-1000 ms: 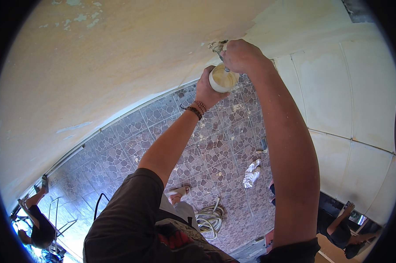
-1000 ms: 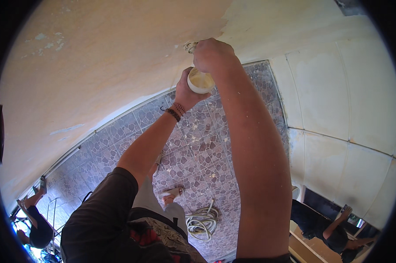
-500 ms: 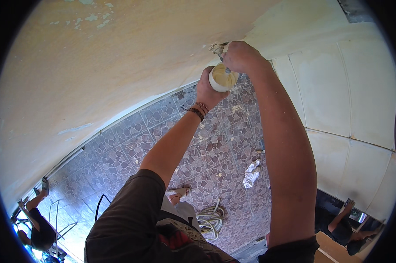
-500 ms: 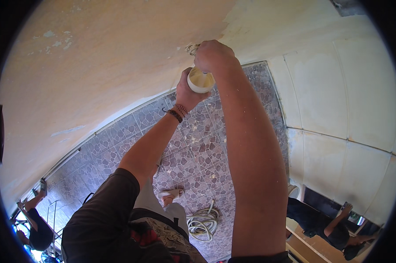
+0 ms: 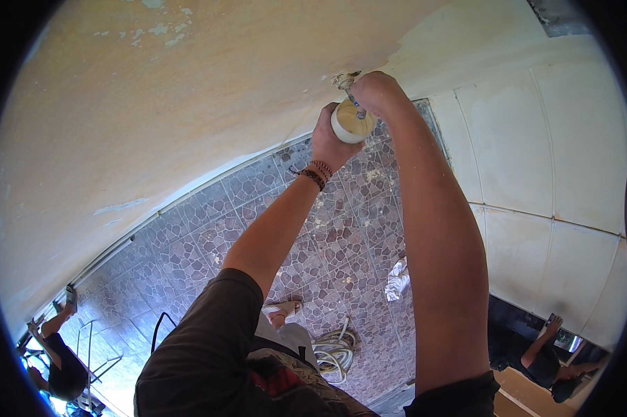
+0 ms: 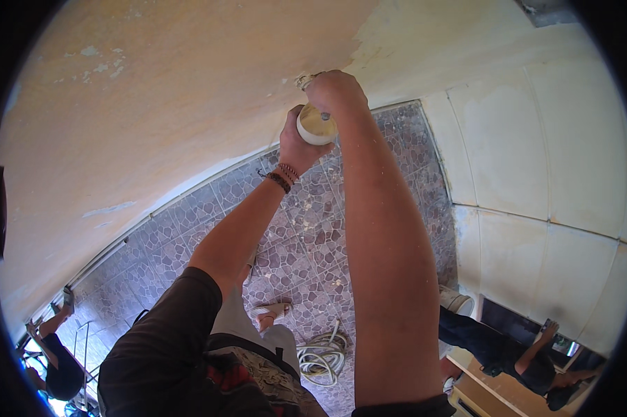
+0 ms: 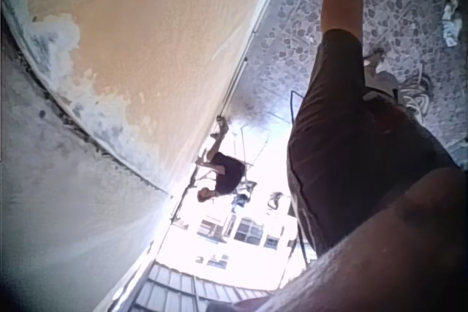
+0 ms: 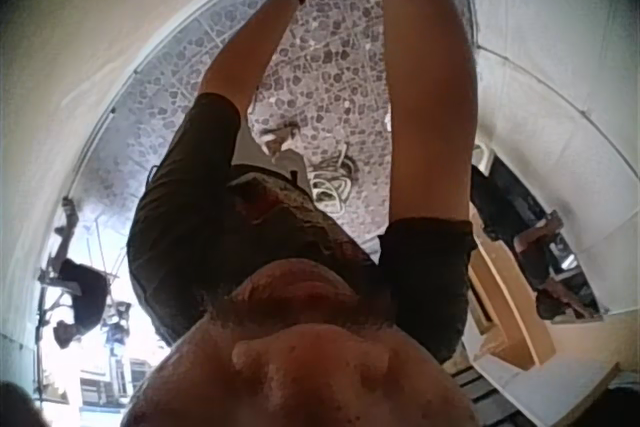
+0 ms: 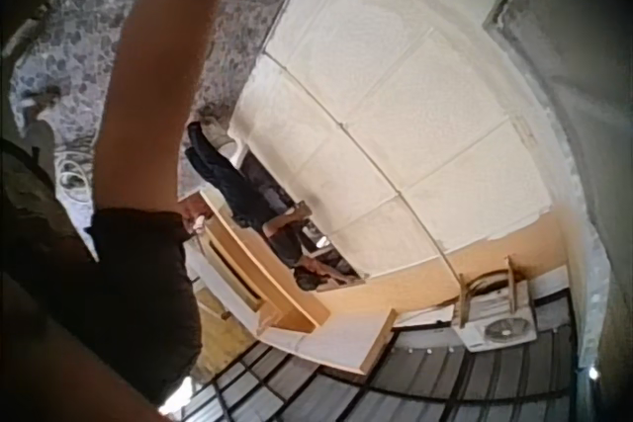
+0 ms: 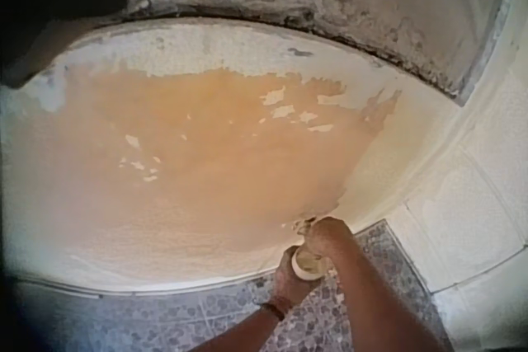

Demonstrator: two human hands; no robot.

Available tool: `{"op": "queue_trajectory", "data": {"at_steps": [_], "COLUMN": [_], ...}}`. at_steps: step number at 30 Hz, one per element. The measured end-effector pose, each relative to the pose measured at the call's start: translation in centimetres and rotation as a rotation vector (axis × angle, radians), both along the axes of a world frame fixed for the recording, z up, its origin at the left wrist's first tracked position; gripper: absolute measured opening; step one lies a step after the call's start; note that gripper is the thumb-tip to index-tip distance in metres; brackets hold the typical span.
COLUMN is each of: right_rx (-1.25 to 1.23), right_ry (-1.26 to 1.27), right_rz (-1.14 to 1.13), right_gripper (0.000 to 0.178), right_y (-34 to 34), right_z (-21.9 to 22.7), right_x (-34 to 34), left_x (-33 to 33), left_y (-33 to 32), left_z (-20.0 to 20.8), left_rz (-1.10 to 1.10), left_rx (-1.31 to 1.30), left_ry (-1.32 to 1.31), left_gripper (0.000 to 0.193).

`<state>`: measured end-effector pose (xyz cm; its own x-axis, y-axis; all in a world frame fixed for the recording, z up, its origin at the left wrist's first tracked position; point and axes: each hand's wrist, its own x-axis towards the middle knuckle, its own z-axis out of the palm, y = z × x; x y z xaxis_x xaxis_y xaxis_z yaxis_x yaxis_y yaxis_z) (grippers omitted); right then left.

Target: Mixing paint in a bucket and applying a small amount to a wall hole.

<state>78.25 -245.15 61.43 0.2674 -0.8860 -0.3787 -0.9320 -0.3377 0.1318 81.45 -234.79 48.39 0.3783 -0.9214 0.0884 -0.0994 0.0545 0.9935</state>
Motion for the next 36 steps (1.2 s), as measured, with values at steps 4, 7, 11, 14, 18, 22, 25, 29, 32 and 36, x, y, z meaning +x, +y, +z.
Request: {"op": "queue_trajectory", "data": {"at_steps": [4,7,11,14,18,22,25,29,32,36], "right_rx": [0.177,0.211,0.238,0.106,0.151,0.138,0.13,0.133,0.174,0.285], "right_ry": [0.015,0.011,0.107,0.155,0.208,0.252,0.24,0.185,0.0,-0.298], "right_rz": [-0.085,-0.053,0.006,0.166,0.074,0.12,0.136,0.09,-0.183,-0.473], "right_gripper": [0.029,0.035,0.04,0.039,0.031,0.033,0.024,0.031,0.031,0.03], "right_y": [0.3,0.9,1.1,1.0,1.1,0.7,0.5,0.1,-0.3,0.3], "right_z": [2.0,2.5,2.7,1.5,2.3,2.0,1.9,1.8,0.6,0.8], "right_x": [0.7,0.5,0.6,-0.7,0.6,0.9,0.7,0.4,0.4,0.4], "left_x": [-0.1,-0.1,-0.3,-0.6,-0.4,-0.3,-0.2,-0.4,-0.6,-0.7], "left_y": [0.0,0.0,0.1,0.0,0.0,0.0,0.0,-0.1,-0.4,-0.7], "left_z": [0.2,0.1,0.1,0.3,0.1,-0.1,-0.3,-0.2,-0.3,-0.2], "left_rz": [0.002,0.01,0.006,-0.002,0.017,0.016,0.02,0.016,0.022,0.051], "left_rx": [-0.025,-0.028,-0.008,-0.015,-0.036,-0.025,-0.007,-0.003,-0.024,-0.064], "left_ry": [-0.006,-0.007,-0.001,0.011,-0.013,-0.009,-0.011,-0.002,-0.004,-0.007], "left_gripper": [0.082,0.082,0.082,0.081,0.08,0.081,0.08,0.079,0.077,0.075]}}
